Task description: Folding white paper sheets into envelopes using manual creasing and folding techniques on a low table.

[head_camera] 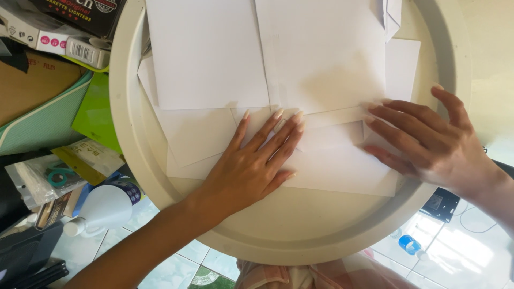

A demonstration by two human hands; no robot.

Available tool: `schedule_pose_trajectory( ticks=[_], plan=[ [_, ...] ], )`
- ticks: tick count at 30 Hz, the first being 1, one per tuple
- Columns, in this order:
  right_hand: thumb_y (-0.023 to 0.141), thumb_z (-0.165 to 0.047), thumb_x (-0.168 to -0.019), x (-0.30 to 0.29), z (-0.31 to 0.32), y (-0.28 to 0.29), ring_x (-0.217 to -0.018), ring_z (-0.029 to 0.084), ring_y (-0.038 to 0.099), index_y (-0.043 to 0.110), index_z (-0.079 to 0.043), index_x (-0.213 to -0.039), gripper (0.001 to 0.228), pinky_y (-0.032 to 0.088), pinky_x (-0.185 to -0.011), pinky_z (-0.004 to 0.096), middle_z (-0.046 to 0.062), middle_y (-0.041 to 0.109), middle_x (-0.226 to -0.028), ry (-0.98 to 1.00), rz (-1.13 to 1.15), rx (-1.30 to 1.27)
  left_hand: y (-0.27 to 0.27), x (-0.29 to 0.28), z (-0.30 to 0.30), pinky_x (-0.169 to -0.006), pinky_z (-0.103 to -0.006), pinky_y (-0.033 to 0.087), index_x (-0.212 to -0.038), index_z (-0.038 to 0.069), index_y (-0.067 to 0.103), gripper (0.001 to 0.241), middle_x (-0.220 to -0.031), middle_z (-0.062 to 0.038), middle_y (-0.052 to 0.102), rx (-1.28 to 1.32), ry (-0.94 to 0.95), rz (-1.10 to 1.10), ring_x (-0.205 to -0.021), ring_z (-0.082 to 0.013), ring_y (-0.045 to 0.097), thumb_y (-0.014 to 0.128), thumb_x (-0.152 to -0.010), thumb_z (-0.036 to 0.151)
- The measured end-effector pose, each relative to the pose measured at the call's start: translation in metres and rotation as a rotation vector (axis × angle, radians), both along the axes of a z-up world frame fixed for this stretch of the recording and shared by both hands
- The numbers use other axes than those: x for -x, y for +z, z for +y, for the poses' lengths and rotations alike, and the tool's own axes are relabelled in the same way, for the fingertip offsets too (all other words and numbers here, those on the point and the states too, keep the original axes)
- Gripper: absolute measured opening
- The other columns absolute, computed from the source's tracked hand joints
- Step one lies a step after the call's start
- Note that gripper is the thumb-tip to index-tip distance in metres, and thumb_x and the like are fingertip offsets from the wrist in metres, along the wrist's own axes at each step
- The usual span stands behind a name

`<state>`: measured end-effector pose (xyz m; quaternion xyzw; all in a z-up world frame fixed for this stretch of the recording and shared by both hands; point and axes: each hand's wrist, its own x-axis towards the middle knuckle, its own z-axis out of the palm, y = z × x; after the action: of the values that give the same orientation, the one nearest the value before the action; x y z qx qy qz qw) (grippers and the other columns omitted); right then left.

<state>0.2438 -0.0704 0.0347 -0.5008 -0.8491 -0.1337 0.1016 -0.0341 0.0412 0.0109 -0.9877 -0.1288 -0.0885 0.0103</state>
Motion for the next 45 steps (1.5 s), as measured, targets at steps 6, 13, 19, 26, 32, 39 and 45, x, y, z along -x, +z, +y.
schedule_pose_trajectory(
  ticks=[6,13,19,26,32,39,45],
  plan=[
    [0.071,-0.008,-0.088,-0.006,0.007,-0.009,-0.090,0.021,0.072,0.065,-0.011,-0.107,0.020,0.038,-0.098,0.044,0.006,0.075,-0.104,0.194,-0.121,-0.118,-0.003,-0.003,0.002,-0.103,-0.0461,0.038,-0.136,0.008,0.043,0.049,-0.140,-0.007,0.044,-0.058,-0.007,-0.085,-0.129,-0.0232,0.044,0.048,-0.099,0.039],
    [0.064,0.005,-0.089,0.001,0.021,-0.004,-0.085,0.017,0.071,0.069,-0.004,-0.105,0.019,0.039,-0.093,0.038,0.006,0.074,-0.097,0.257,-0.032,-0.162,-0.012,-0.022,0.005,-0.096,-0.0379,0.046,-0.113,0.003,0.057,0.037,-0.113,-0.007,0.064,-0.153,-0.024,-0.299,-0.108,-0.0214,0.060,0.058,-0.096,0.036],
    [0.072,-0.006,-0.085,0.006,0.027,-0.010,-0.088,0.022,0.067,0.068,-0.009,-0.099,0.015,0.043,-0.089,0.042,0.008,0.070,-0.104,0.232,0.228,0.028,-0.022,-0.024,-0.002,-0.083,-0.0359,0.053,-0.099,0.001,0.064,0.013,-0.107,-0.014,0.062,-0.219,-0.087,-0.414,-0.099,-0.0284,0.062,0.059,-0.087,0.001],
    [0.071,-0.008,-0.082,0.037,0.046,-0.012,-0.077,0.024,0.063,0.068,-0.002,-0.089,0.010,0.048,-0.068,0.034,0.012,0.067,-0.089,0.278,0.512,0.140,-0.025,-0.017,-0.004,-0.098,-0.0330,0.047,-0.111,-0.001,0.062,0.022,-0.117,-0.015,0.061,-0.175,-0.097,-0.323,-0.110,-0.0251,0.060,0.052,-0.091,-0.001],
    [0.073,-0.005,-0.079,0.042,0.049,-0.012,-0.074,0.021,0.060,0.069,-0.006,-0.088,0.009,0.047,-0.065,0.029,0.010,0.063,-0.086,0.195,0.650,0.269,-0.013,-0.001,-0.009,-0.106,-0.0358,0.037,-0.132,0.002,0.047,0.052,-0.138,-0.011,0.046,-0.202,-0.033,-0.084,-0.129,-0.0200,0.043,0.047,-0.100,0.043],
    [0.078,-0.009,-0.077,0.048,0.056,-0.009,-0.076,0.015,0.061,0.070,-0.012,-0.082,0.010,0.041,-0.084,0.033,0.001,0.066,-0.081,0.086,0.575,0.313,-0.010,0.005,-0.006,-0.106,-0.0385,0.035,-0.137,0.005,0.044,0.063,-0.143,-0.009,0.040,-0.233,-0.033,-0.005,-0.133,-0.0187,0.036,0.045,-0.098,0.054],
    [0.072,-0.005,-0.075,0.061,0.072,0.018,-0.064,0.015,0.063,0.070,-0.004,-0.077,0.003,0.056,-0.066,0.023,0.005,0.066,-0.075,-0.110,0.741,0.666,-0.010,0.012,-0.005,-0.105,-0.0412,0.036,-0.136,0.009,0.045,0.057,-0.141,-0.007,0.043,-0.213,-0.023,-0.020,-0.132,-0.0211,0.036,0.050,-0.097,0.050]
  ],
)
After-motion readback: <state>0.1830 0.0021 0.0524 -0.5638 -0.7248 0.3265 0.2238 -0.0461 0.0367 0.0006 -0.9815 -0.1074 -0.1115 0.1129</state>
